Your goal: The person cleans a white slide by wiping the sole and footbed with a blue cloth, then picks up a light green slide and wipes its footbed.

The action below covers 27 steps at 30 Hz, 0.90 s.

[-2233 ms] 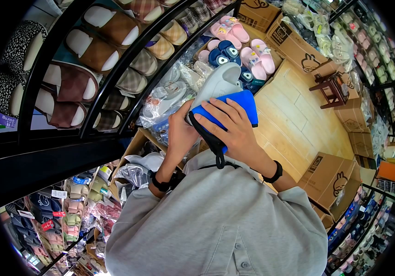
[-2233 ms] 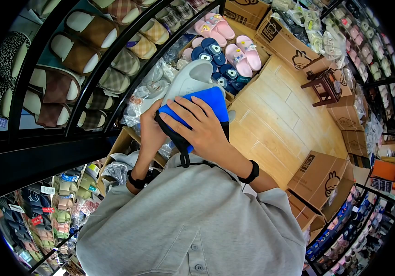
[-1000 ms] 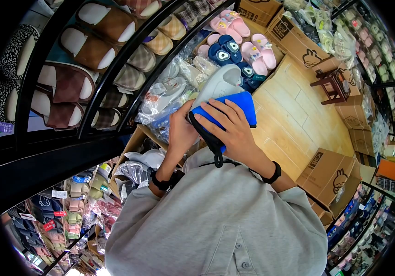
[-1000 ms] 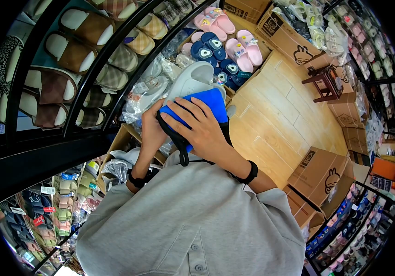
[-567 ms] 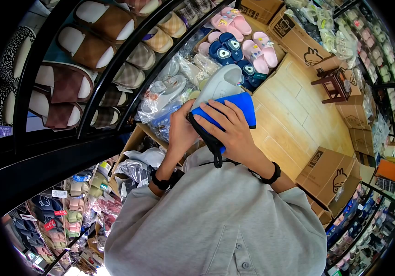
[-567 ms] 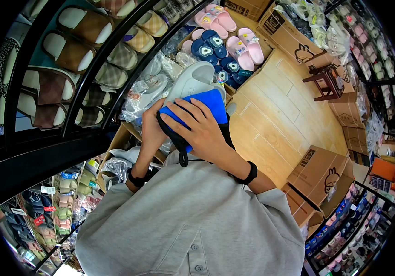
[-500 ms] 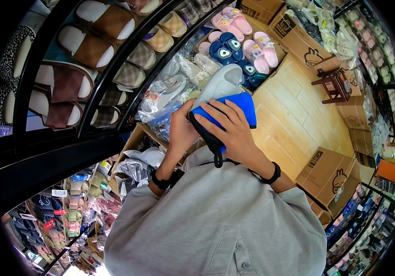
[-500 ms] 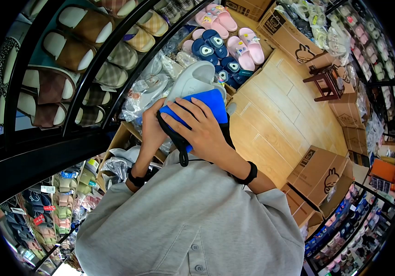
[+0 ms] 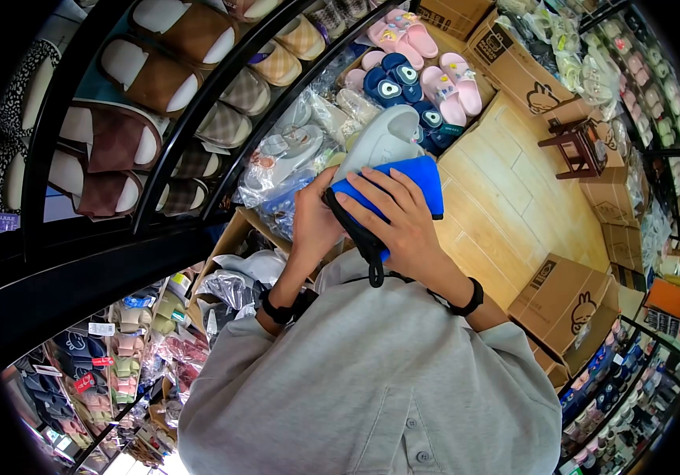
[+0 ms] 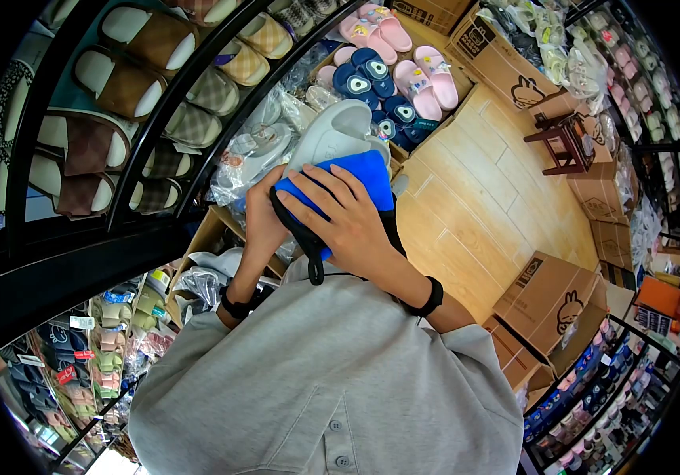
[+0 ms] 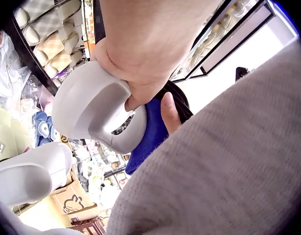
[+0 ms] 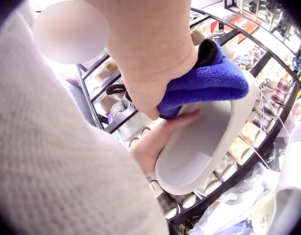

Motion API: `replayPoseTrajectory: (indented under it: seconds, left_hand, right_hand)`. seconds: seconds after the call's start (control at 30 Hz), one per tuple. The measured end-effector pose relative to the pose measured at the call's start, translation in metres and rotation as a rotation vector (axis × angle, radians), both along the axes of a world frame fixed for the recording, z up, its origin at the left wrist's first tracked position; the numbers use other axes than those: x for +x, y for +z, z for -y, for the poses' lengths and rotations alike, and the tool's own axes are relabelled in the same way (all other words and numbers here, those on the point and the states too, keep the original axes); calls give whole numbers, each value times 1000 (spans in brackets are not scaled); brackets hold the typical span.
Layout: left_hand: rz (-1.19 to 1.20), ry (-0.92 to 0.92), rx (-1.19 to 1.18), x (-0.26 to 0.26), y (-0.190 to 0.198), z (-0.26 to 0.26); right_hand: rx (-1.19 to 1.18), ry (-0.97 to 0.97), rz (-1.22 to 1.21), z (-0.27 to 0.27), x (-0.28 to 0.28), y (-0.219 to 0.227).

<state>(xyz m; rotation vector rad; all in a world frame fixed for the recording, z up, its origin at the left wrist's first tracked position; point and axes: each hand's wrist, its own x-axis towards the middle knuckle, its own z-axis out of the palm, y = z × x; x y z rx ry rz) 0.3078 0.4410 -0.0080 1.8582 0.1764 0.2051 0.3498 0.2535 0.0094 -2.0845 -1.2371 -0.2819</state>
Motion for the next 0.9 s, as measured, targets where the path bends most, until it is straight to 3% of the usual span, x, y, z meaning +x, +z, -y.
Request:
replayPoseTrajectory:
  seconds: [0.9]
  left_hand:
    - [7,6,27,-2,-7,2]
  right_hand:
    - [1,-19,-28,4,-5,-4]
